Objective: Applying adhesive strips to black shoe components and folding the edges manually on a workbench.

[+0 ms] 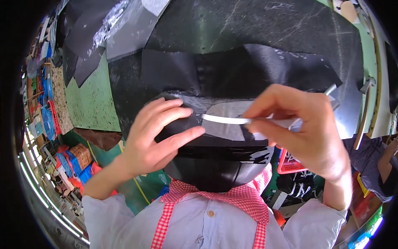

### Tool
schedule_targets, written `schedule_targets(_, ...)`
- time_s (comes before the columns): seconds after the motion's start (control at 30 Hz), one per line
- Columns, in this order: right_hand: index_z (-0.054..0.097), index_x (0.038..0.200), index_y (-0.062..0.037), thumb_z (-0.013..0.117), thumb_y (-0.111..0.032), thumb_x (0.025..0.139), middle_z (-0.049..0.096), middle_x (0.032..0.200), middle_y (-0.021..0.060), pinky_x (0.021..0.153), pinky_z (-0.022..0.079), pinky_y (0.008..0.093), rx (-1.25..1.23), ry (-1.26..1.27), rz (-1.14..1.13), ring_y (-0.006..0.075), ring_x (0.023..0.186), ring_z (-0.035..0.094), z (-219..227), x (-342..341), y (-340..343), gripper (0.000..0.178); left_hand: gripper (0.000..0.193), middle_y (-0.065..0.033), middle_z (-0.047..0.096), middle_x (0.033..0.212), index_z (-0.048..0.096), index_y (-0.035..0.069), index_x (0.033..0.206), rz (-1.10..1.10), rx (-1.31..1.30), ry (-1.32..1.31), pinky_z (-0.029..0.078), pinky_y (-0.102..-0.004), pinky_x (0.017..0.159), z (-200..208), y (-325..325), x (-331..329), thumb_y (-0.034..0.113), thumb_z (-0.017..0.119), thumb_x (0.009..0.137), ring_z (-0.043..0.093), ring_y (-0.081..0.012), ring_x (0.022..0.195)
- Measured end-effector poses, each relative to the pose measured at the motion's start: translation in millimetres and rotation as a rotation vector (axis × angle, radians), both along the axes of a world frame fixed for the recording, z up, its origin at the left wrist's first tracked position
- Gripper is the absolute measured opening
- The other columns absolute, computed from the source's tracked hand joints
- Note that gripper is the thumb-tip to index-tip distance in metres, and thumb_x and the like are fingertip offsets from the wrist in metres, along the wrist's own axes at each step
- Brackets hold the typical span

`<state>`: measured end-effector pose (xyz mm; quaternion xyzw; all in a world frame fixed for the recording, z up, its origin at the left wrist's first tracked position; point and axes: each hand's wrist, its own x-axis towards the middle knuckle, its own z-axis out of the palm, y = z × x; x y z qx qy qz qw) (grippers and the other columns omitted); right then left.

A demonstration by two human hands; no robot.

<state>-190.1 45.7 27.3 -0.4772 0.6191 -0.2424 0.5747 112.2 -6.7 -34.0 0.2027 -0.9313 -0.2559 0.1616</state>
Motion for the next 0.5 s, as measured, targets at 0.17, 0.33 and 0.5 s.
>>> schedule_targets(0.17, 0.072, 0.096, 0.0024, 0.077, 0.001, 0.091, 0.072, 0.08, 0.0073, 0.066, 0.056, 0.0267, -0.375, 0.215, 0.134, 0.0104, 0.072, 0.069, -34, 53, -20, 0.007, 0.062, -0.0122, 0.061, 0.135, 0.077, 0.018, 0.13, 0.035, 0.02, -0.01, 0.046, -0.0577, 0.112, -22, 14, 6, 0.0, 0.072, 0.071, 0.057, -0.0371, 0.134)
schedule_targets(0.33, 0.072, 0.094, 0.0008, 0.078, 0.0, 0.089, 0.072, 0.08, 0.0075, 0.067, 0.057, 0.0274, -0.387, 0.385, 0.102, 0.0122, 0.071, 0.069, -49, 64, -22, 0.008, 0.057, -0.0121, 0.063, 0.131, 0.077, 0.015, 0.127, 0.039, -0.041, 0.143, 0.049, -0.0536, 0.11, -36, 14, 9, 0.001, 0.073, 0.072, 0.058, -0.0381, 0.134)
schedule_targets(0.5, 0.065, 0.107, -0.0013, 0.078, 0.0, 0.089, 0.066, 0.073, 0.0072, 0.062, 0.052, 0.0276, -0.32, 0.375, 0.006, 0.0128, 0.064, 0.064, -40, 66, -17, 0.022, 0.05, -0.0131, 0.064, 0.132, 0.075, 0.009, 0.126, 0.123, -0.062, 0.073, 0.051, -0.0517, 0.106, -35, 17, 3, 0.008, 0.076, 0.076, 0.06, -0.0392, 0.133)
